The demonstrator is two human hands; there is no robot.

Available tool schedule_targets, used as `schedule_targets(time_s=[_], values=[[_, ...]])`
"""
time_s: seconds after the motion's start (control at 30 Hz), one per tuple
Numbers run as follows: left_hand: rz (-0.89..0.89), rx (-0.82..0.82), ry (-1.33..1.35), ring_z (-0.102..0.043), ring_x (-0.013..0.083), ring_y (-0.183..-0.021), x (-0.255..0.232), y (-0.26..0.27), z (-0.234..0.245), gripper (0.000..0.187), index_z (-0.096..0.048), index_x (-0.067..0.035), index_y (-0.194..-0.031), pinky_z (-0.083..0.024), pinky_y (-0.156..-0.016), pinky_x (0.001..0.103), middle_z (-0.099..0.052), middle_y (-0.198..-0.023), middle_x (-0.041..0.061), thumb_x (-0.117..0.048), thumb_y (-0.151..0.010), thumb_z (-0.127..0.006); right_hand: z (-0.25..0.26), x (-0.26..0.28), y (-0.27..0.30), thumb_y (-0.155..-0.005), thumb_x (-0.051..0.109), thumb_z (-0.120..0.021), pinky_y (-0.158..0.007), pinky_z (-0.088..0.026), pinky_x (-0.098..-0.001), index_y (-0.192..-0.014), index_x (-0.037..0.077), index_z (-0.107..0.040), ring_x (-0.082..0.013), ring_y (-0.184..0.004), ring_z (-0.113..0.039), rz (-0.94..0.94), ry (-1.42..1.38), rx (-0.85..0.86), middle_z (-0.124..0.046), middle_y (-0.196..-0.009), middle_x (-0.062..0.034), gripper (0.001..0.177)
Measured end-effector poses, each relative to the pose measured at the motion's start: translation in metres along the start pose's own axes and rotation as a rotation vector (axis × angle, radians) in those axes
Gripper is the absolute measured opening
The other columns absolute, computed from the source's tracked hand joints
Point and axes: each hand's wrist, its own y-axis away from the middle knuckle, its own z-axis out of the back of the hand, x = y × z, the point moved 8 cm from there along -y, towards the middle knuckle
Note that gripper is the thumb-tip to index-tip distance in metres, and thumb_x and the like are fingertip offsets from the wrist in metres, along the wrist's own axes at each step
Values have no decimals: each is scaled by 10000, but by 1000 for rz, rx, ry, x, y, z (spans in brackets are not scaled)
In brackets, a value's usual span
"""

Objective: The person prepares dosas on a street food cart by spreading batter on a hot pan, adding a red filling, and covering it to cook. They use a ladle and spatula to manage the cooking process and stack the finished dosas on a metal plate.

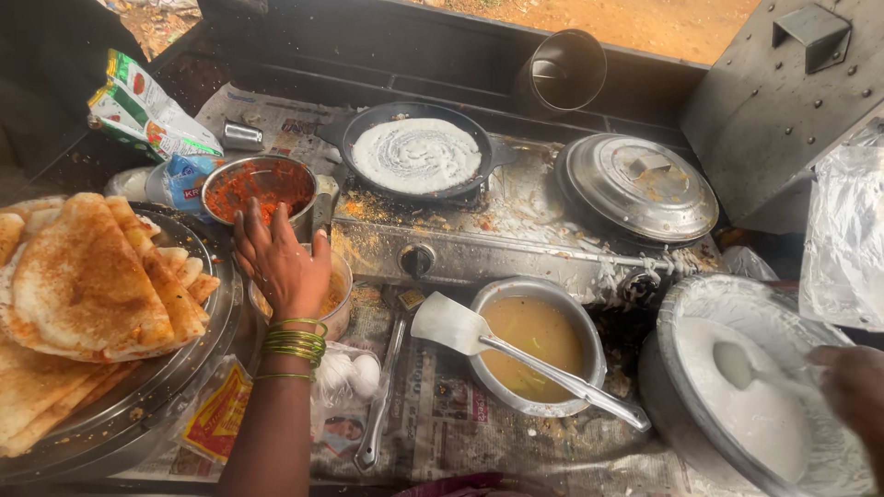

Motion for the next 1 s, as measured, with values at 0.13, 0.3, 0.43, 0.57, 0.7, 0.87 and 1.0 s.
schedule_targets(time_s=[0.13, 0.3, 0.43, 0.57, 0.7, 0.87, 1.0], values=[[66, -51, 27, -209, 467, -1549, 8, 7, 8, 709, -437, 74, -1507, -182, -1265, 550, -235, -1673, 261, -158, -880, -671, -50, 158, 70, -926, 301, -677, -789, -604, -314, -1144, 305, -790, -151, -820, -746, 408, -50, -68, -758, -1143, 24, 245], [81, -43, 160, -193, 455, -1570, 29, 8, 6, 763, -287, 120, -1556, -141, -1295, 548, -192, -1678, 286, -38, -867, -574, -111, 272, 112, -848, 264, -721, -809, -578, -348, -1290, 108, -714, -195, -975, -721, 823, -451, 381, -796, -1071, -55, 469], [135, -41, 253, -173, 449, -1572, 41, 9, 6, 780, -236, 118, -1560, -112, -1284, 550, -172, -1676, 290, -15, -863, -561, -62, 290, 81, -1007, 160, -647, -675, -520, -436, -1371, 91, -701, -312, -772, -564, 509, -457, 678, -703, -1028, -206, 374], [135, -57, 294, -155, 462, -1570, 40, 11, 6, 778, -217, 126, -1562, -120, -1291, 533, -152, -1678, 300, -8, -865, -536, 41, 423, 109, -857, 148, -710, -758, -632, -367, -1401, 190, -643, -163, -892, -764, 857, -397, 504, -775, -1090, -56, 550], [208, -60, 307, -150, 460, -1569, 39, 6, 3, 792, -209, 120, -1564, -104, -1291, 530, -159, -1683, 288, 9, -848, -529, 60, 575, 152, -1035, 187, -554, -619, -617, -321, -1424, 310, -645, -255, -746, -690, 1038, 180, 339, -821, -1134, 40, 418], [244, -74, 331, -144, 454, -1569, 41, -1, 2, 819, -196, 127, -1560, -90, -1286, 530, -153, -1681, 280, 12, -822, -530, 38, 712, 184, -952, 251, -617, -836, -547, -399, -1307, 379, -688, -222, -922, -708, 1376, 382, 200, -760, -1094, -22, 384], [220, -64, 300, -133, 451, -1571, 39, 0, 3, 834, -195, 129, -1554, -60, -1278, 545, -136, -1677, 284, 8, -813, -557, 10, 738, 186, -990, 171, -547, -804, -551, -410, -1251, 315, -739, -226, -888, -715, 1403, 389, 190, -765, -1002, -58, 354]])
